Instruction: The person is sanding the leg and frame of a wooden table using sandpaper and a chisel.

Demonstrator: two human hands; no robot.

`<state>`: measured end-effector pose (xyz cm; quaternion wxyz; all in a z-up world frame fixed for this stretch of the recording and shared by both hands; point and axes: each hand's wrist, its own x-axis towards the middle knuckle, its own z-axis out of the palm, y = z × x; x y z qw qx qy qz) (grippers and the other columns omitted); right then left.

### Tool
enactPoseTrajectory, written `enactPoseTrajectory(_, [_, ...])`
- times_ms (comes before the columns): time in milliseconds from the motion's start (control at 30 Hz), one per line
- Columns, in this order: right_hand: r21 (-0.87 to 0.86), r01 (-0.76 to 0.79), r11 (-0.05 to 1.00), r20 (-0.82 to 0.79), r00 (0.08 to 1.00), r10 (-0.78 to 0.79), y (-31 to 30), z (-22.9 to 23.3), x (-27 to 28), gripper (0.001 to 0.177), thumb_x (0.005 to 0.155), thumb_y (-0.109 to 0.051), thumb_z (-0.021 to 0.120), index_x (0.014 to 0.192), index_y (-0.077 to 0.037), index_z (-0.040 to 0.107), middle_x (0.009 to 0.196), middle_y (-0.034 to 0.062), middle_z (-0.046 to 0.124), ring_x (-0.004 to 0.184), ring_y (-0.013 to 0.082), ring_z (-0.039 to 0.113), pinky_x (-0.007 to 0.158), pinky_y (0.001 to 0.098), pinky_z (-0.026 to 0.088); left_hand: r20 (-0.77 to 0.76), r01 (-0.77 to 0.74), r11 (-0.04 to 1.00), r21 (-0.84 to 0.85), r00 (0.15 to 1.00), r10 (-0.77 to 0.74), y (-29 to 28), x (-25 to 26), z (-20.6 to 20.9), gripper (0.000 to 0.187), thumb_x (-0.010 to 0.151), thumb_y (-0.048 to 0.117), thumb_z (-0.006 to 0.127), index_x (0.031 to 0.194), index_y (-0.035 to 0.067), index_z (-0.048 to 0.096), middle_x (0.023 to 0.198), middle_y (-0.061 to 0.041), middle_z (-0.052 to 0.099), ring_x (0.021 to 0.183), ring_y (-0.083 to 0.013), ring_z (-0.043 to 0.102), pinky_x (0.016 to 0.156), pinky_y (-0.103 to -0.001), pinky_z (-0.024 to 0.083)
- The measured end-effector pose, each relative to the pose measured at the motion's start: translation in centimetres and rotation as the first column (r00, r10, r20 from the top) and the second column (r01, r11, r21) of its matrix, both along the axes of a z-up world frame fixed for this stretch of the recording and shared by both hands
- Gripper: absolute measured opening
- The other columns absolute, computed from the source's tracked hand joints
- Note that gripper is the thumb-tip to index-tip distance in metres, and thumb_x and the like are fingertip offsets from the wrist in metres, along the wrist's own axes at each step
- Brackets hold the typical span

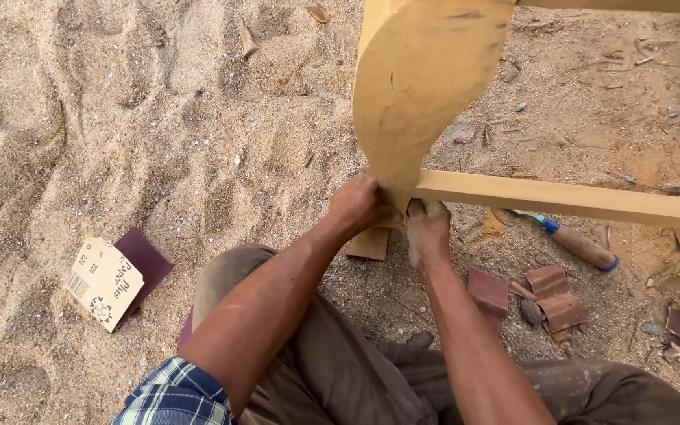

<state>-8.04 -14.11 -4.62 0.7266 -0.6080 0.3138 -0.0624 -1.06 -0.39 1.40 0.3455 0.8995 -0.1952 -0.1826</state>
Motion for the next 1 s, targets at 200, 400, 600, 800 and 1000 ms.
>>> enactPoseTrajectory(200, [0.063,0.038,0.997,0.175,0.983,-0.048,3.9,5.0,-4.3,0.047,0.102,-0.010,0.052,0.147,0.001,0.050,0.143,0.0129,0.063,0.128,0.0218,0.061,0.111,0.0340,0.048,0.024,-0.016,1.000,0.023,1.000,0.016,0.0,0.3,0.7,0.077,0.066,0.027,0.095,0.129,0.010,0.055,0.105,-0.010,0.072,0.095,-0.0282,0.072,0.088,-0.043,0.060])
enactPoseTrajectory(400, [0.044,-0.112,0.993,0.275,0.957,0.096,2.5,5.7,-4.7,0.045,0.105,-0.013,0.053,0.148,0.001,0.051,0.144,0.0160,0.060,0.129,0.0216,0.059,0.117,0.0354,0.043,0.028,-0.016,1.000,-0.014,0.999,0.017,0.2,0.0,1.0,0.076,0.068,0.026,0.094,0.130,0.009,0.055,0.108,-0.012,0.073,0.098,-0.0293,0.072,0.089,-0.044,0.060])
enactPoseTrajectory(600, [-0.028,-0.131,0.991,0.151,0.979,0.134,0.9,4.5,-3.0,0.040,0.104,-0.018,0.056,0.140,-0.001,0.061,0.137,0.0154,0.069,0.126,0.0267,0.064,0.115,0.0413,0.045,-0.003,-0.015,0.999,-0.039,1.000,0.015,0.1,0.3,-0.6,0.076,0.068,0.024,0.093,0.132,0.010,0.055,0.111,-0.011,0.072,0.099,-0.0285,0.072,0.089,-0.042,0.060])
enactPoseTrajectory(800, [-0.152,-0.081,0.985,0.142,0.985,0.103,2.7,6.0,-6.4,0.045,0.099,-0.014,0.055,0.143,-0.007,0.058,0.140,0.0080,0.066,0.132,0.0206,0.060,0.116,0.0388,0.044,0.000,-0.018,0.999,-0.039,1.000,0.018,0.3,0.1,1.8,0.077,0.063,0.024,0.096,0.129,0.012,0.059,0.110,-0.010,0.073,0.102,-0.0280,0.071,0.091,-0.043,0.058])
enactPoseTrajectory(1000, [-0.302,-0.113,0.947,0.070,0.988,0.141,2.2,6.7,-6.0,0.040,0.101,-0.011,0.055,0.141,-0.005,0.059,0.144,0.0094,0.061,0.130,0.0221,0.060,0.112,0.0372,0.046,0.038,-0.004,1.000,0.006,0.999,0.004,0.0,0.2,0.7,0.074,0.068,0.025,0.094,0.131,0.011,0.058,0.112,-0.012,0.073,0.103,-0.0292,0.072,0.091,-0.043,0.059])
